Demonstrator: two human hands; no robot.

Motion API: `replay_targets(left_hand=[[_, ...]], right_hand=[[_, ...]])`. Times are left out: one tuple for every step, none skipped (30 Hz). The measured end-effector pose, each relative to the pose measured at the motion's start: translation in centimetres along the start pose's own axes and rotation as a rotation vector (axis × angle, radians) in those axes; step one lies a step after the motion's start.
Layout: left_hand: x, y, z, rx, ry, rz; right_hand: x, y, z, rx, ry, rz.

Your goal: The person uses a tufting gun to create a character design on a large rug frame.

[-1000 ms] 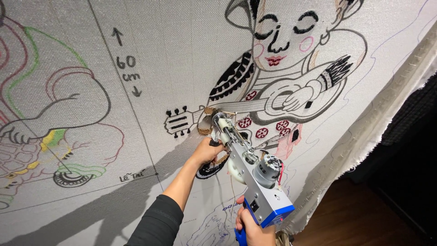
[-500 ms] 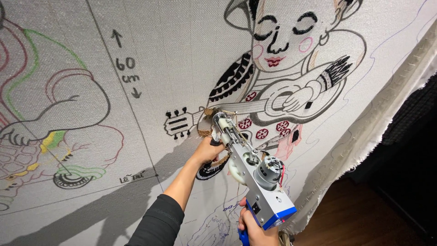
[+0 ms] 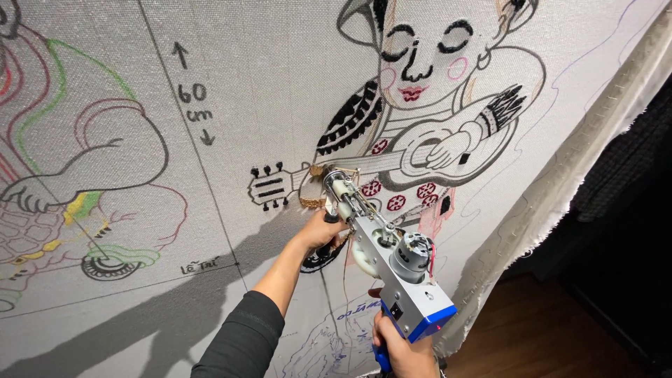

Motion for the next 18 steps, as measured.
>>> replay_targets(left_hand=[[-0.4,-0.4,0.3,-0.015,0.011,-0.012],[-0.8,-0.7,0.6,-0.031,0.023,-0.024],[-1.2,-1.1,1.1,-0.031,0.024,-0.022],[-1.7,-1.4,1.4,-0.034,0.039,-0.02],[-2.2,-1.8,1.6,-0.038,0.057,-0.017],[-2.8,-2.4,1.9,-0.038,0.06,-0.015],[-3.4,-2.9,2.0,-0.063,0.091,-0.008],[-4.0,-3.5,2.0,-0.087,0.123,-0.002],[-4.9,-3.7,3.2,-0.085,0.124,0.001],[-5.7,-4.1,4.6,-0.095,0.113,-0.018],[-6.6,-4.6,6.0,-0.105,0.101,-0.039],[-6.7,-4.6,6.2,-0.104,0.102,-0.037],[-6.8,-5.0,6.7,-0.089,0.078,-0.063],[-6.9,-5.4,7.2,-0.074,0.054,-0.088],[-6.9,-5.5,7.3,-0.075,0.056,-0.089],[-6.9,-5.6,7.4,-0.09,0.051,-0.091],[-6.8,-5.6,7.6,-0.103,0.045,-0.09],[-7.0,-5.6,7.6,-0.103,0.046,-0.089]], right_hand=[[-0.1,0.7,0.1,0.04,-0.004,0.014],[-0.1,1.3,0.2,0.08,-0.008,0.029],[-0.1,2.4,0.3,0.08,-0.01,0.027],[-0.1,3.5,0.8,0.138,-0.054,0.024],[-0.1,4.7,1.3,0.196,-0.1,0.021],[-0.4,6.5,2.1,0.196,-0.103,0.019],[-0.7,8.3,3.2,0.221,-0.141,0.023],[-1.1,10.0,4.2,0.246,-0.178,0.027],[-0.9,10.9,4.6,0.248,-0.18,0.025],[-0.7,12.1,5.2,0.263,-0.195,0.045],[-0.6,13.2,5.7,0.278,-0.21,0.067],[-0.3,13.7,6.0,0.279,-0.212,0.066],[-0.3,14.0,6.3,0.292,-0.236,0.03],[-0.3,14.4,6.6,0.305,-0.259,-0.006],[-0.2,14.9,6.6,0.305,-0.261,-0.004],[-0.3,15.0,6.8,0.318,-0.285,-0.041],[-0.2,15.0,7.0,0.331,-0.308,-0.08],[0.5,14.9,6.5,0.332,-0.309,-0.081]])
Point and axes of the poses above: each hand's wrist, its own x-axis towards the middle knuckle, its own y-axis out of the back of the hand, z = x × y, the point moved 9 cm from there along x, towards the middle knuckle, and after that the axes turned 15 degrees about x, right-handed, at the moved point
